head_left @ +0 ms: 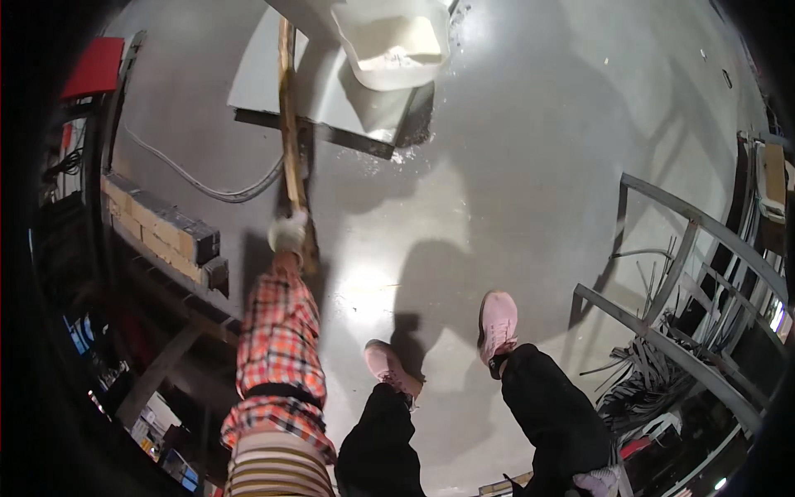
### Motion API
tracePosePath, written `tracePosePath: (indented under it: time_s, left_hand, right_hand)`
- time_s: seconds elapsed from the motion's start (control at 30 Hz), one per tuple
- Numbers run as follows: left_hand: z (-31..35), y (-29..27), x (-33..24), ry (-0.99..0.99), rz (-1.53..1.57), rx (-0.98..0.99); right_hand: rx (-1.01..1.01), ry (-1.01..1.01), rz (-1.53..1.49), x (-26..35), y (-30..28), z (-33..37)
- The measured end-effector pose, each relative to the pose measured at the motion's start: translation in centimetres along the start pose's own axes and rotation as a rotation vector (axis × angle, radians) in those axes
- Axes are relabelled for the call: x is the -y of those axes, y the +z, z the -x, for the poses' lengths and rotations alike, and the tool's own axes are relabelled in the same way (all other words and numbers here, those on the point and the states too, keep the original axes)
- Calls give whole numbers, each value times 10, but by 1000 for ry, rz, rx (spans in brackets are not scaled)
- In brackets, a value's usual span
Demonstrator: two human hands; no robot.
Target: The recorder applies labels to foam pieces and operates a machine to process or cut large foam sheets.
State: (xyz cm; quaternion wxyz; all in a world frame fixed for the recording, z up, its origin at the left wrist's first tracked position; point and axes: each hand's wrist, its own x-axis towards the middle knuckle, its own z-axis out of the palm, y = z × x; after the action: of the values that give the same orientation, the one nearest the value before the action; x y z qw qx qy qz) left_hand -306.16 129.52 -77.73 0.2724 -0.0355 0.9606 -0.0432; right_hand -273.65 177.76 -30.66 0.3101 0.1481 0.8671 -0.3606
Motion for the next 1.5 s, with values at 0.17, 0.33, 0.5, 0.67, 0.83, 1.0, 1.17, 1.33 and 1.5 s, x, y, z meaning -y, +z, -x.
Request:
tracePosePath:
  time_s: [0.17, 0.33, 0.5, 0.67, 0.83, 1.0, 1.17, 1.33, 1.5]
  left_hand:
    - [144, -64, -40, -225, 1157, 80]
    - [306, -198, -22, -632, 1609, 219]
    - [516, -241, 5, -450, 1445, 147]
    - [750, -298, 48, -527, 881, 276]
    - [904, -471, 113, -554, 533, 577]
    - [972, -536, 173, -451, 124, 305]
    - [985, -565, 291, -605, -393, -891]
    - [856, -555, 371, -400, 553, -1687]
    - [818, -461, 355, -404, 438, -1220]
  right_hand:
    - [-90, -148, 82, 42, -20, -16]
    - [11, -209, 124, 39, 12, 1]
    - [273, -670, 140, 103, 32, -22]
    - [415, -1276, 249, 257, 52, 5]
    - [426, -1623, 644, 332, 55, 38]
    - [494, -1231, 1049, 298, 17, -33]
    - [870, -662, 878, 255, 0, -3]
    - [1028, -545, 472, 421, 77, 145]
    - [774, -671, 42, 644, 148, 161]
